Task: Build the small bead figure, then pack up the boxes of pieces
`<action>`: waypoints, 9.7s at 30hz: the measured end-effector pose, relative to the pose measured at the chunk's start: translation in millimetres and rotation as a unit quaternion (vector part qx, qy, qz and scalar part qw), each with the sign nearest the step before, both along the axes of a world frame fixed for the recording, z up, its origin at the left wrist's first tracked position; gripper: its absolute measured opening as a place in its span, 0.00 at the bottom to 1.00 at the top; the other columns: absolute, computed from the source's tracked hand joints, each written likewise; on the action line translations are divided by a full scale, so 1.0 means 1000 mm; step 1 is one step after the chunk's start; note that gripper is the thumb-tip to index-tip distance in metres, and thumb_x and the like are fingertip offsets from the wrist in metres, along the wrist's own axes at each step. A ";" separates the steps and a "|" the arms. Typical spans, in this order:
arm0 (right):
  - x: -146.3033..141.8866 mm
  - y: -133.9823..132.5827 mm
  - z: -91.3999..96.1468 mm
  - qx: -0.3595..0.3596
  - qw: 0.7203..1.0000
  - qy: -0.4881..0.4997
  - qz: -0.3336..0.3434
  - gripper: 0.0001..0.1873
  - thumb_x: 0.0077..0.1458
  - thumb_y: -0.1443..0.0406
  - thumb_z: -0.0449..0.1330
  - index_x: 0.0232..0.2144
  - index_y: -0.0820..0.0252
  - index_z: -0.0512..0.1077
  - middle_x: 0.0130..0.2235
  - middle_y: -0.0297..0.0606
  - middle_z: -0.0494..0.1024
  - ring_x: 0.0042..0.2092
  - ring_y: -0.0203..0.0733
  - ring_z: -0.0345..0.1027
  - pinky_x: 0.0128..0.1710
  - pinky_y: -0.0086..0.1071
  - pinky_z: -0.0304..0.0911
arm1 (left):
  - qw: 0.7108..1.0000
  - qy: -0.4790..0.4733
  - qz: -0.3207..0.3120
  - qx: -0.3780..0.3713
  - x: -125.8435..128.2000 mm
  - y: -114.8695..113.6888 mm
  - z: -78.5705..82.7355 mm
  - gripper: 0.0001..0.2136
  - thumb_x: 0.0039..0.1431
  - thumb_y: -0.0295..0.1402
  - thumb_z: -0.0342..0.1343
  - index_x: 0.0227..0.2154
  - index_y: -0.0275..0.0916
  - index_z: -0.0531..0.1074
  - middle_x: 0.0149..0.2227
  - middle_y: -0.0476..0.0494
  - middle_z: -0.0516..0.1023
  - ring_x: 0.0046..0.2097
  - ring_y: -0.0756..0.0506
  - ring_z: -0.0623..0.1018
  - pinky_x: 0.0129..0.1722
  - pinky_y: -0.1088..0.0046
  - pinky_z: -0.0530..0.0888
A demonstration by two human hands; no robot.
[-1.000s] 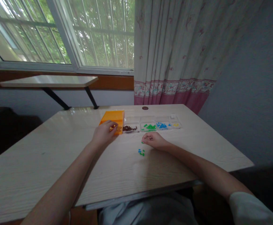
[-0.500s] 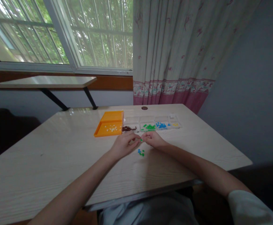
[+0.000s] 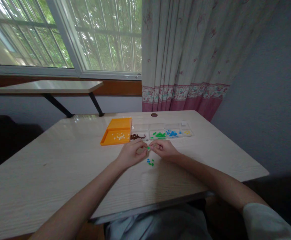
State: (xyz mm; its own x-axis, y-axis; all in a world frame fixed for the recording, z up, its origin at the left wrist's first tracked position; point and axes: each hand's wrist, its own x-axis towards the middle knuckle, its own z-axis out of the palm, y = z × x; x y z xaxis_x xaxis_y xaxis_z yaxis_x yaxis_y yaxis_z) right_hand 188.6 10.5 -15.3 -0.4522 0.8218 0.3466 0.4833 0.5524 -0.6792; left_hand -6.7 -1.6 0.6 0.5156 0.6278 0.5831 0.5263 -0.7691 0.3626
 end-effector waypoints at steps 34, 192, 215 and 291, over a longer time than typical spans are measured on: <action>0.028 0.007 0.021 0.309 0.944 -0.075 -0.092 0.12 0.53 0.59 0.55 0.32 0.59 0.75 0.17 0.30 0.70 0.21 0.30 0.62 0.27 0.23 0.55 | 0.972 0.184 -0.065 -0.134 -0.004 0.003 0.002 0.07 0.54 0.31 0.49 0.32 0.39 0.72 0.30 0.47 0.72 0.31 0.51 0.70 0.31 0.78 0.65; 0.043 0.032 0.014 0.219 0.949 -0.084 -0.209 0.13 0.52 0.60 0.53 0.31 0.60 0.74 0.17 0.30 0.67 0.21 0.31 0.59 0.24 0.23 0.53 | 0.975 0.171 -0.059 -0.129 0.015 -0.012 0.008 0.08 0.54 0.31 0.49 0.30 0.39 0.73 0.32 0.46 0.71 0.33 0.50 0.72 0.34 0.77 0.67; 0.008 0.003 -0.001 0.245 0.961 -0.128 -0.034 0.12 0.53 0.61 0.54 0.36 0.56 0.74 0.21 0.32 0.74 0.24 0.32 0.66 0.27 0.23 0.56 | 0.882 -0.259 0.016 -0.393 0.020 0.009 -0.007 0.16 0.43 0.45 0.58 0.22 0.33 0.73 0.24 0.46 0.74 0.27 0.51 0.70 0.27 0.76 0.65; 0.005 0.000 -0.002 0.309 0.943 -0.120 -0.025 0.09 0.49 0.64 0.55 0.31 0.55 0.75 0.16 0.28 0.70 0.20 0.31 0.63 0.25 0.25 0.53 | 0.955 -0.108 -0.006 -0.277 0.012 0.007 -0.010 0.11 0.54 0.37 0.50 0.28 0.33 0.70 0.26 0.47 0.71 0.28 0.51 0.67 0.27 0.77 0.64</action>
